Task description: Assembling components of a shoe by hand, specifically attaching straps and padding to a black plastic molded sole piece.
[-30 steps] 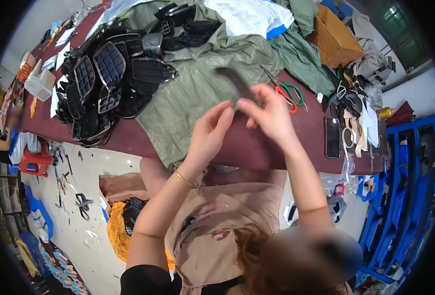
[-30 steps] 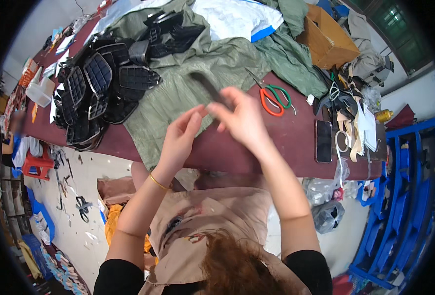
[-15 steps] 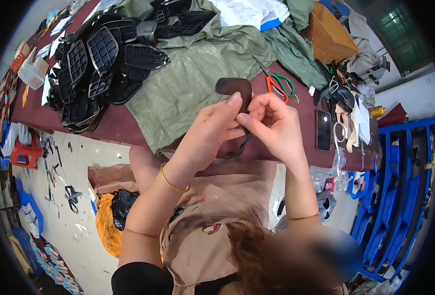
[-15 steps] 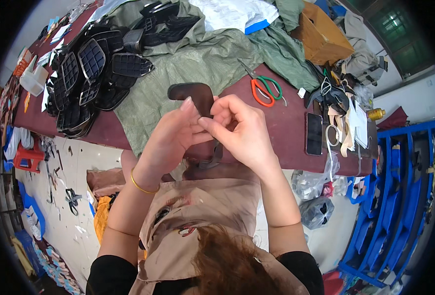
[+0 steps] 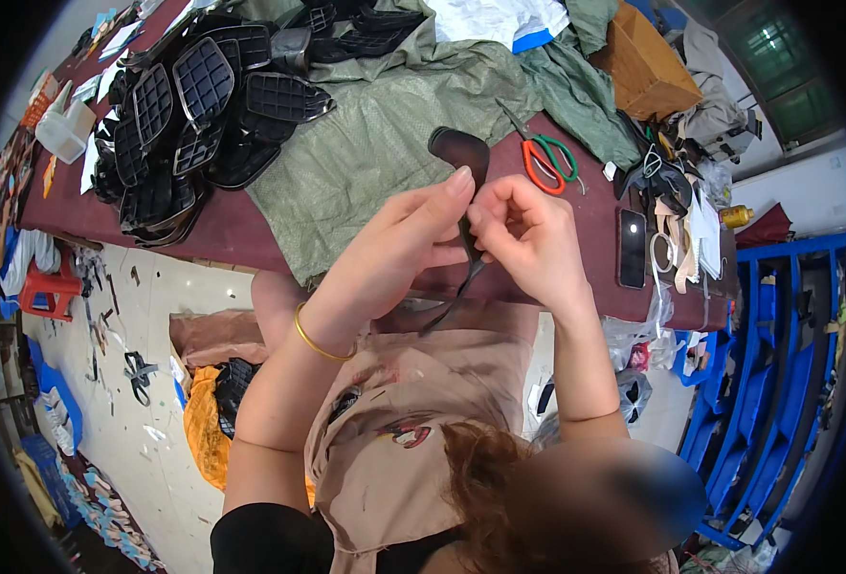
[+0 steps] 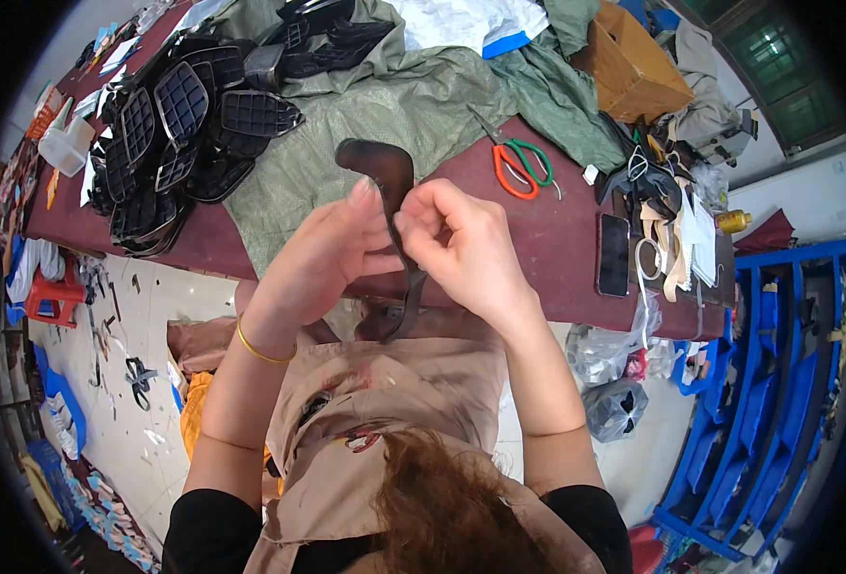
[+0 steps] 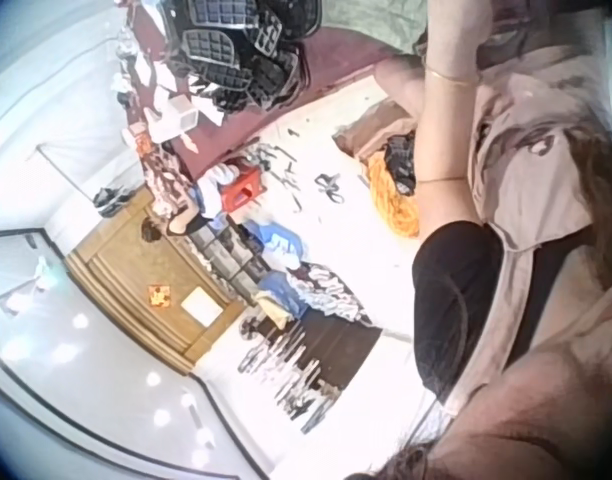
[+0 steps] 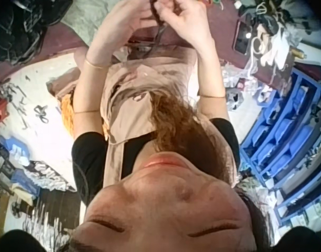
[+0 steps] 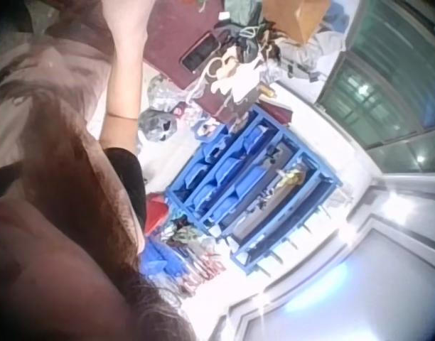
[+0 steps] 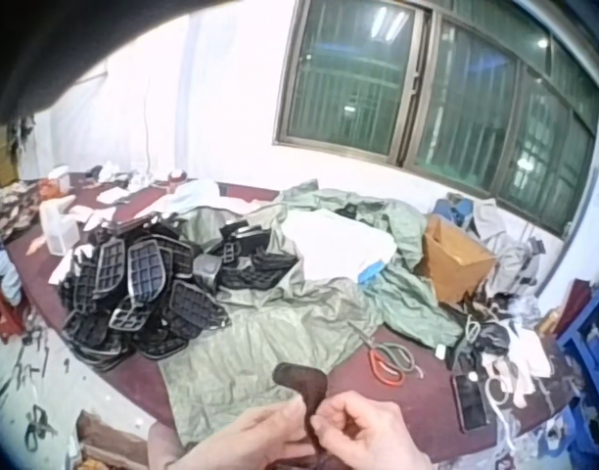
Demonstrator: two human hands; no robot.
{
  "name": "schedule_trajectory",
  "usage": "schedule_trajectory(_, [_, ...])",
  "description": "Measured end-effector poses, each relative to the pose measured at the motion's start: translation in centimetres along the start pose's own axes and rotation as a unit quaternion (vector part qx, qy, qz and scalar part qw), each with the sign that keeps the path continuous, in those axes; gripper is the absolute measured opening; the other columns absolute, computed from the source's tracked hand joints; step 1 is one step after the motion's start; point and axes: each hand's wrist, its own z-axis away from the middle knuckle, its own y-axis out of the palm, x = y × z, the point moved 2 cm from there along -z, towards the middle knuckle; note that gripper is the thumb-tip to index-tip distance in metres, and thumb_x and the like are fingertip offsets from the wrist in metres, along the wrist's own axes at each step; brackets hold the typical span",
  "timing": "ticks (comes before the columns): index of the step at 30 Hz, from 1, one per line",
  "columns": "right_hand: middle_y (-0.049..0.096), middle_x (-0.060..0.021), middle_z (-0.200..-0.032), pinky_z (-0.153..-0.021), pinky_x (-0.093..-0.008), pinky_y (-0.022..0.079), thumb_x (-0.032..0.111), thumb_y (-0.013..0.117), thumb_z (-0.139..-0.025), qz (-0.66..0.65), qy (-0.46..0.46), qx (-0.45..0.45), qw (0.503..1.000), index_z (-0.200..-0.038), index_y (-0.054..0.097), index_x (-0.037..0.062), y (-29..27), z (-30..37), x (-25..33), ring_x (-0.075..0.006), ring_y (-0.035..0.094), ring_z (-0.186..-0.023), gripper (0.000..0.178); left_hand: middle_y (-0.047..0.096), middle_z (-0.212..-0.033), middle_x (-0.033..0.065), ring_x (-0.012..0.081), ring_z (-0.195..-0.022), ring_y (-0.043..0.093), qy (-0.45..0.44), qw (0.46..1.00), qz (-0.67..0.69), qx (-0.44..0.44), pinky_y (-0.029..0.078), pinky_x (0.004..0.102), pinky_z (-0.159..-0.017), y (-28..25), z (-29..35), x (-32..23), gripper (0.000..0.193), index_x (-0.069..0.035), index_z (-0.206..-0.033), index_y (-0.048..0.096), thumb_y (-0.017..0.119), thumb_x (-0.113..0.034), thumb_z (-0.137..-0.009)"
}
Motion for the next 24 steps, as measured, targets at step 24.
schedule_trajectory(24, [0.056,-0.0088,-0.082,-0.060,-0.0304,0.046,0.003,0.054,-0.081,-0.061,-0.094,-0.136,0.984,-0.094,0.052,0.0007,-0.3,1.0,-0.8,-0.0180,0.058,-0.068,0.013,0.059,-0.090,0.0068,0.0145,-0.087,0.058,0.139,0.979,-0.059,-0.137,0.051,0.0268,-0.074,-3.9,-1.6,1.1,0.023,0.000,-0.110,0.050,0.045,-0.011,-0.091])
